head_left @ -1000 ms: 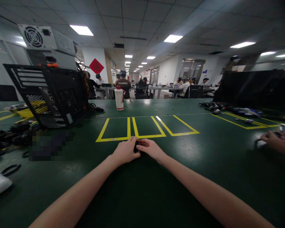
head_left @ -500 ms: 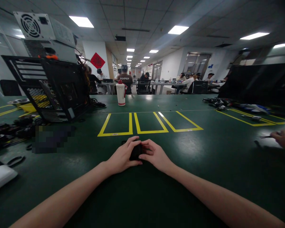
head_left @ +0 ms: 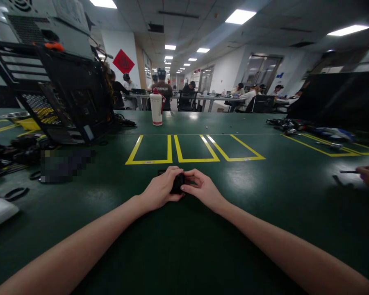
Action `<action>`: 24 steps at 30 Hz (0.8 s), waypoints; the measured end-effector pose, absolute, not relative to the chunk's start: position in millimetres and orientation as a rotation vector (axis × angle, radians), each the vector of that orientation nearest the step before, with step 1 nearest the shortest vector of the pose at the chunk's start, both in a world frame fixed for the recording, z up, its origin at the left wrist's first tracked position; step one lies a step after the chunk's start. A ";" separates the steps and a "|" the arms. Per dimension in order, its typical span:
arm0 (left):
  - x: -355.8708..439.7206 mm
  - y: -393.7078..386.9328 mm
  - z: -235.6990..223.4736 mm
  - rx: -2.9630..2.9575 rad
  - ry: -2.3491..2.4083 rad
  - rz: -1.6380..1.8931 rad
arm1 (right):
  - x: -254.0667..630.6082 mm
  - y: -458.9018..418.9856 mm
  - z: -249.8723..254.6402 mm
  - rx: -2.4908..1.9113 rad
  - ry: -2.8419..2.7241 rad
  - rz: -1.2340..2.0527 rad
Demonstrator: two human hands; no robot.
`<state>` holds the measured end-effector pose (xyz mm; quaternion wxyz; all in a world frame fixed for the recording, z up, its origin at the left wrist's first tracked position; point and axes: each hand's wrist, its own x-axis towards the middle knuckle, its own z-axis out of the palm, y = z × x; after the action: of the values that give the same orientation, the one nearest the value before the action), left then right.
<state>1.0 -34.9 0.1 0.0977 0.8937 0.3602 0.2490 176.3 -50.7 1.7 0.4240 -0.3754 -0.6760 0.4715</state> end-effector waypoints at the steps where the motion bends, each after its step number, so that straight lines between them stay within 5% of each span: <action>1: 1.0 -34.8 -0.1 2.651 1.067 0.736 | 176.3 -50.3 1.2 -0.940 -1.693 1.173; 24: 2.1 -32.9 -3.9 2.622 1.092 0.784 | 175.9 -47.5 -2.9 -0.923 -1.664 1.217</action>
<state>2.1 -32.9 -3.9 0.0972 0.8856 0.3690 0.2648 175.9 -47.5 -2.9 0.4272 -0.3696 -0.6660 0.4872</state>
